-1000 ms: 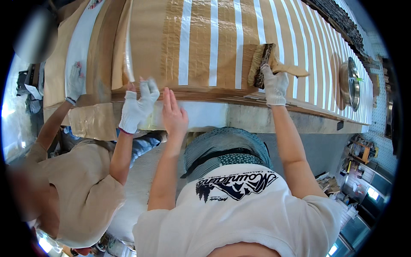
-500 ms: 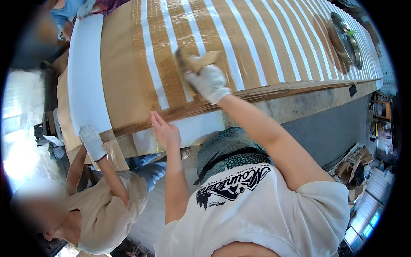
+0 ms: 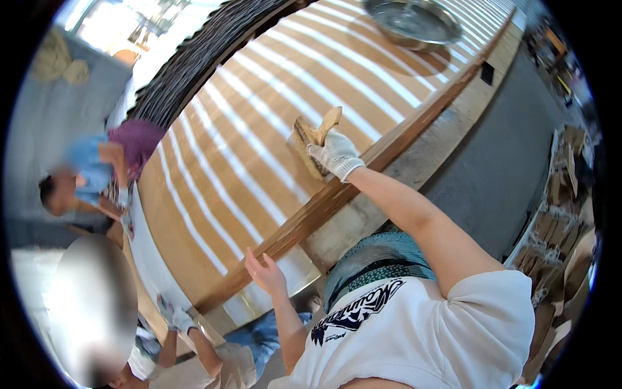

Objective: The person applies a clear liquid to a large curved wooden object using a brush. They repeatedly dip the brush into a metal bowl and spread the liquid over the surface in long strokes.

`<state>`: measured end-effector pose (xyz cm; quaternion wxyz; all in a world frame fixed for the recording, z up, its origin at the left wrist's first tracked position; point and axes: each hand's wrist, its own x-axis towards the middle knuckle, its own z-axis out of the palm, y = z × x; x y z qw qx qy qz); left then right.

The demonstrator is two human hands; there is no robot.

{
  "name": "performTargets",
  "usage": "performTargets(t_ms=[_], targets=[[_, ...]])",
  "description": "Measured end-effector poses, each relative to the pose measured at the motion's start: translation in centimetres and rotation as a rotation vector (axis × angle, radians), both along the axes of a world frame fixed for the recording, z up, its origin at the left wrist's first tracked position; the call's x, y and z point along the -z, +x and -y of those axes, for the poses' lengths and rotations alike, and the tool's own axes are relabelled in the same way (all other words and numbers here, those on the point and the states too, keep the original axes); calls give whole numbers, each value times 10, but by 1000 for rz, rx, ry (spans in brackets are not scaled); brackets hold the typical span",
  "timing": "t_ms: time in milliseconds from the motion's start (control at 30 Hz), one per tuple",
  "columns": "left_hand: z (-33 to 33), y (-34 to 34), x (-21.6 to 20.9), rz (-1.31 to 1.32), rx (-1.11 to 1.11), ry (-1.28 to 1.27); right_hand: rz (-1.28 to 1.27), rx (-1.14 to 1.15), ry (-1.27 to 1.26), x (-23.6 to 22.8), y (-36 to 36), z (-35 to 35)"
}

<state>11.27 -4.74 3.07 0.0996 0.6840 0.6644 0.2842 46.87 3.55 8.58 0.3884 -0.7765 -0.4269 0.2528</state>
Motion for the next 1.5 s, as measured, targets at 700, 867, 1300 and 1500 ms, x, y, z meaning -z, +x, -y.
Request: performTargets(t_ms=[700, 867, 1300, 1500], targets=[[52, 327, -13, 768, 587, -695, -824, 334, 395, 16, 302, 161], [11, 336, -12, 603, 565, -691, -755, 494, 435, -29, 367, 160], [37, 432, -2, 856, 32, -512, 502, 218, -20, -84, 629, 6], [65, 527, -20, 856, -74, -560, 512, 40, -153, -45, 662, -37]])
